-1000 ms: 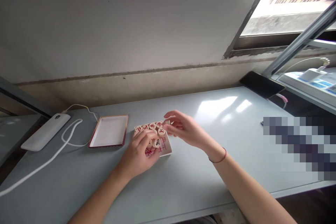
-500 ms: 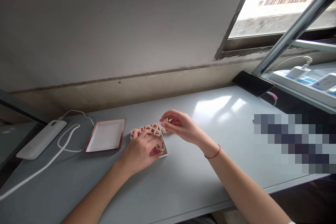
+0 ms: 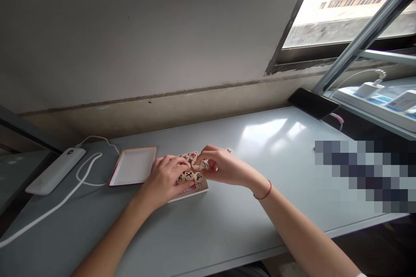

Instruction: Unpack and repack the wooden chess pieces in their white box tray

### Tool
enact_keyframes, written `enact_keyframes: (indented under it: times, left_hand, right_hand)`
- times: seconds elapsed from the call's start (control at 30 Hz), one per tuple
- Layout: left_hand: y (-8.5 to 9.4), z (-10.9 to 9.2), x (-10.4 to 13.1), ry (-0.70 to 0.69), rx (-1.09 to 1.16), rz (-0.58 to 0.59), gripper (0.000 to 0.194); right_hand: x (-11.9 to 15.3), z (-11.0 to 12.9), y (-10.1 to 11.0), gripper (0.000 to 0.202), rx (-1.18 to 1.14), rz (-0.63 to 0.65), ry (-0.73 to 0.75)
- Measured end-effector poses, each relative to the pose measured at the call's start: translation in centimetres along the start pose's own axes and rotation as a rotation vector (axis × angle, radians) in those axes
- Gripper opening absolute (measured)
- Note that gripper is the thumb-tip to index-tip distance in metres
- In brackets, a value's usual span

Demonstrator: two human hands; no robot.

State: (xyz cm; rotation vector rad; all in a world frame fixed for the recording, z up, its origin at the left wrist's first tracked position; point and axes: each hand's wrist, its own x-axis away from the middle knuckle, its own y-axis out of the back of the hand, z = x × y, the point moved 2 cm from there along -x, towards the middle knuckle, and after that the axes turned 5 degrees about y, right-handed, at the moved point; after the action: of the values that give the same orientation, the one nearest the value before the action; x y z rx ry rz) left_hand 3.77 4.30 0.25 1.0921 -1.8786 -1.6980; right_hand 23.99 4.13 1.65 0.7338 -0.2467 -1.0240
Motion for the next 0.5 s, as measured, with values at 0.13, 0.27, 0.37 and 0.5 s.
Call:
enact_keyframes:
  times: [0.13, 0.27, 0.37, 0.5]
  left_hand:
    - [0.3, 2.4, 1.9, 0.085, 0.009, 0.015, 0.041]
    - [-0.3, 3.6, 3.0, 0.140, 0.018, 0.050, 0.057]
    - [-0.7, 3.6, 3.3, 0.135, 0.024, 0.091, 0.064]
    - [-0.8, 3.4, 3.4, 0.092, 0.014, 0.098, 0.077]
  right_hand:
    - [0.0, 0.7, -0.9, 0.023, 0.177, 0.111, 0.038]
    - [-0.3, 0.8, -2.2, 0.023, 0.331, 0.149, 0.064]
    - [-0.4, 0.6, -3.0, 0.025, 0.422, 0.148, 0.044]
    - [-0.4, 0.3, -2.9, 0.028, 0.435, 0.137, 0.025]
